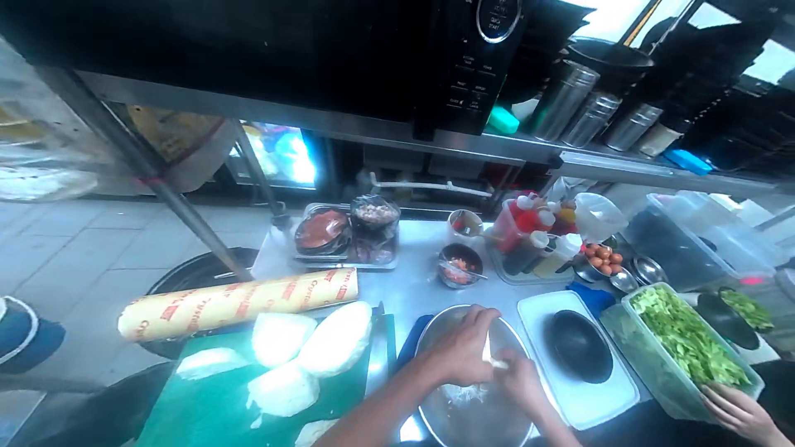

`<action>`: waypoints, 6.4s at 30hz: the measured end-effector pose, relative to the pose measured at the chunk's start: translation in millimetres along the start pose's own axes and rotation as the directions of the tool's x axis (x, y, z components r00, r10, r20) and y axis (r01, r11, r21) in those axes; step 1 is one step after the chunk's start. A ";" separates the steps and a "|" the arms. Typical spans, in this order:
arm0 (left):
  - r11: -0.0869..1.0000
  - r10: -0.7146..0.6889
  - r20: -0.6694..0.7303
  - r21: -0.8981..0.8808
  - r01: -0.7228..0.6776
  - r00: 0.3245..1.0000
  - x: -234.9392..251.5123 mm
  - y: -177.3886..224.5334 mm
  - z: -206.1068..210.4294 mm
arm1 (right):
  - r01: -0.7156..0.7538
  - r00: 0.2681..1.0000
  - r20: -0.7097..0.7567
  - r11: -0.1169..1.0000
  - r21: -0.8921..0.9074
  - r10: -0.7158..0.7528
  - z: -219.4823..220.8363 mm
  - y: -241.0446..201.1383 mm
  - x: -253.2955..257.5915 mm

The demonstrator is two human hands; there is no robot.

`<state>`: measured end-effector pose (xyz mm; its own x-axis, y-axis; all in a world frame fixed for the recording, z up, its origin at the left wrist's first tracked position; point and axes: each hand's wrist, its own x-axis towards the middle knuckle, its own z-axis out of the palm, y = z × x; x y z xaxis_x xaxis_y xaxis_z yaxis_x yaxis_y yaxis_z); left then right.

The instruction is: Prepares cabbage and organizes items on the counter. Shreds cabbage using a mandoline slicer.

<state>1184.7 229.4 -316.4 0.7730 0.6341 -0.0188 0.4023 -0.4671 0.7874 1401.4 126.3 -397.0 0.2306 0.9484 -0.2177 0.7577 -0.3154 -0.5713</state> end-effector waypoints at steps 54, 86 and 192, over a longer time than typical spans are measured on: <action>0.999 -0.036 -0.038 -0.038 0.035 0.999 -29.4 -10.5 15.4 | 0.198 0.967 -0.142 0.975 -0.106 -0.212 8.3 -1.7 -26.4; 1.000 -0.013 0.011 0.015 0.013 1.000 -9.7 5.3 6.5 | 0.248 0.929 -0.294 0.968 0.039 -0.226 -8.4 -26.1 -26.9; 0.999 -0.013 -0.045 -0.041 0.011 0.999 -27.7 -13.3 19.4 | 0.150 0.945 0.230 0.935 0.322 -0.231 -66.6 -33.8 0.1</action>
<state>1167.4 206.1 -338.4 0.7451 0.6669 -0.0013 0.3905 -0.4347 0.8115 1416.5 139.2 -325.0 -0.0980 0.9617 -0.2561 0.5462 -0.1631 -0.8216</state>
